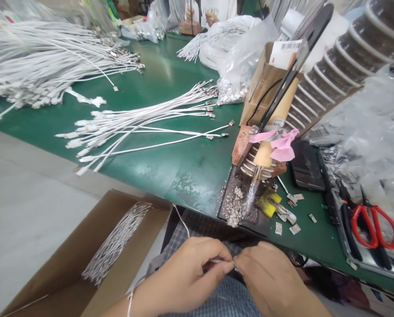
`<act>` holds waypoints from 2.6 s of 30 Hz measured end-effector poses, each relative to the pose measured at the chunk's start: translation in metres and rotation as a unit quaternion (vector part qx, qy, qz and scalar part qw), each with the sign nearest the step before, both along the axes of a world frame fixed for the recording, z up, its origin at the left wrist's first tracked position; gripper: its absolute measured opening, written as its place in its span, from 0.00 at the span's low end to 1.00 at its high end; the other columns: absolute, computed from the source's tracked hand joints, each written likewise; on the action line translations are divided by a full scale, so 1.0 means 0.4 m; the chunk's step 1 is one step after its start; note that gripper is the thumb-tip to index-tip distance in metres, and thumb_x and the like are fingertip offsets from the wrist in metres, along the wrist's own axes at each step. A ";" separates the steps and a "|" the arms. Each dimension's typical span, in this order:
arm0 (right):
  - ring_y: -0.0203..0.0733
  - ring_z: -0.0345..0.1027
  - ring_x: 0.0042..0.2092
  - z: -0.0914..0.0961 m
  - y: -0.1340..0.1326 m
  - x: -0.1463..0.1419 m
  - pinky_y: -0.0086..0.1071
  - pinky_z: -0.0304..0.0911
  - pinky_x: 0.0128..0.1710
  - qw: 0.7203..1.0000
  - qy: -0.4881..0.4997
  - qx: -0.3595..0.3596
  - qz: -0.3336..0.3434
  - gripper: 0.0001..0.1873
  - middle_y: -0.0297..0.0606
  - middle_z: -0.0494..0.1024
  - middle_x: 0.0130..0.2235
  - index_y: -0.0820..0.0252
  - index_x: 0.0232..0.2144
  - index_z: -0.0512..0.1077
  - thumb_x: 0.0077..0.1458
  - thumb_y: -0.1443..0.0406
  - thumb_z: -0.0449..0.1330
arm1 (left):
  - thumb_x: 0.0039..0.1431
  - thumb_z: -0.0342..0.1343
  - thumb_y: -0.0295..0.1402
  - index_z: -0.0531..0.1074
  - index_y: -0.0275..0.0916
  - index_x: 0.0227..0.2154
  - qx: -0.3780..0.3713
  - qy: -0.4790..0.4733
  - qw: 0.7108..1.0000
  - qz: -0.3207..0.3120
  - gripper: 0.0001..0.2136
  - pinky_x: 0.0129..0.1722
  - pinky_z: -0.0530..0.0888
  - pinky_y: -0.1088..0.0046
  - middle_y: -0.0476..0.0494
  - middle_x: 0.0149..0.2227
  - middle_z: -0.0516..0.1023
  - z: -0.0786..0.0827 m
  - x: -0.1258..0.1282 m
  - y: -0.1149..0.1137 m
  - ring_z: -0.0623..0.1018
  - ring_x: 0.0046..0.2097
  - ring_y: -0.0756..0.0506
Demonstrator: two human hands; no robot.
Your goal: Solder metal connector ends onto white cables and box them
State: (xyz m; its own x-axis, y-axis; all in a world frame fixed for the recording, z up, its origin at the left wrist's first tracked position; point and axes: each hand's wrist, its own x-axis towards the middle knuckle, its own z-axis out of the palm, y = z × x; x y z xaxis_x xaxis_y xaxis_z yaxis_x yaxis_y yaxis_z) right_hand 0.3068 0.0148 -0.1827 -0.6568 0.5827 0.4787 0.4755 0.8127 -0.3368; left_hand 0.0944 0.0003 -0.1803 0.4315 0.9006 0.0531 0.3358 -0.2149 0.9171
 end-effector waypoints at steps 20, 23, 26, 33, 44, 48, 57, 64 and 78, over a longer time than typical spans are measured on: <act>0.36 0.68 0.27 -0.057 -0.004 -0.005 0.36 0.59 0.33 0.997 0.016 0.078 -0.010 0.20 0.33 0.75 0.25 0.60 0.33 0.70 0.71 0.74 0.42 | 0.63 0.51 0.25 0.75 0.39 0.35 -0.011 0.063 0.997 -0.036 0.08 0.32 0.71 0.77 0.50 0.30 0.79 -0.003 -0.006 -0.008 0.77 0.30 0.50; 0.36 0.62 0.24 -0.070 -0.007 -0.013 0.35 0.56 0.30 0.998 0.018 0.065 -0.012 0.21 0.31 0.69 0.22 0.59 0.30 0.67 0.70 0.75 0.41 | 0.62 0.51 0.25 0.76 0.39 0.35 -0.015 0.074 0.996 -0.037 0.08 0.31 0.70 0.78 0.50 0.30 0.79 -0.004 -0.003 -0.008 0.77 0.30 0.50; 0.37 0.58 0.22 -0.080 -0.011 -0.024 0.34 0.54 0.28 0.997 0.035 0.065 -0.026 0.21 0.30 0.65 0.21 0.58 0.27 0.64 0.69 0.75 0.41 | 0.62 0.50 0.24 0.75 0.38 0.34 -0.016 0.073 0.997 -0.031 0.09 0.31 0.70 0.78 0.50 0.29 0.78 -0.006 -0.001 -0.010 0.76 0.30 0.50; 0.35 0.58 0.22 -0.078 -0.009 -0.036 0.31 0.56 0.29 0.996 0.052 0.050 -0.048 0.21 0.28 0.65 0.20 0.57 0.26 0.62 0.71 0.72 0.41 | 0.62 0.52 0.26 0.75 0.38 0.32 -0.024 0.065 0.998 -0.002 0.07 0.31 0.68 0.78 0.51 0.28 0.78 0.002 -0.004 -0.012 0.74 0.28 0.51; 0.34 0.60 0.22 -0.098 -0.024 -0.027 0.29 0.60 0.31 0.993 0.094 0.020 -0.067 0.23 0.28 0.67 0.20 0.55 0.29 0.62 0.76 0.66 0.37 | 0.59 0.52 0.24 0.76 0.36 0.29 -0.060 0.043 0.997 -0.010 0.08 0.29 0.66 0.81 0.50 0.25 0.76 0.008 -0.004 -0.006 0.71 0.27 0.53; 0.34 0.74 0.31 -0.110 -0.041 0.008 0.26 0.67 0.33 0.984 0.112 -0.128 -0.050 0.10 0.32 0.78 0.30 0.56 0.40 0.67 0.73 0.64 0.48 | 0.59 0.53 0.25 0.75 0.36 0.28 -0.072 0.029 0.997 -0.007 0.08 0.29 0.66 0.81 0.50 0.25 0.75 0.012 -0.005 -0.003 0.71 0.26 0.53; 0.32 0.64 0.25 -0.113 -0.037 -0.016 0.21 0.61 0.24 0.952 0.231 -0.196 -0.044 0.10 0.30 0.70 0.27 0.55 0.40 0.65 0.60 0.74 0.54 | 0.59 0.53 0.24 0.75 0.37 0.29 -0.036 0.020 0.999 0.020 0.07 0.29 0.66 0.82 0.52 0.25 0.76 0.002 -0.002 -0.001 0.71 0.26 0.54; 0.32 0.69 0.26 -0.093 -0.030 -0.006 0.21 0.65 0.25 0.960 0.201 -0.190 -0.053 0.10 0.30 0.73 0.28 0.55 0.39 0.67 0.60 0.75 0.54 | 0.63 0.54 0.28 0.77 0.38 0.32 -0.045 0.042 0.998 0.006 0.07 0.31 0.68 0.80 0.51 0.28 0.79 0.009 -0.009 -0.004 0.74 0.29 0.53; 0.33 0.64 0.22 -0.066 -0.003 -0.034 0.32 0.60 0.31 0.996 0.055 0.056 -0.041 0.22 0.28 0.71 0.21 0.57 0.30 0.67 0.74 0.70 0.41 | 0.61 0.51 0.25 0.75 0.37 0.31 -0.037 0.081 0.996 -0.006 0.08 0.30 0.68 0.79 0.51 0.27 0.78 0.007 -0.007 -0.003 0.73 0.28 0.53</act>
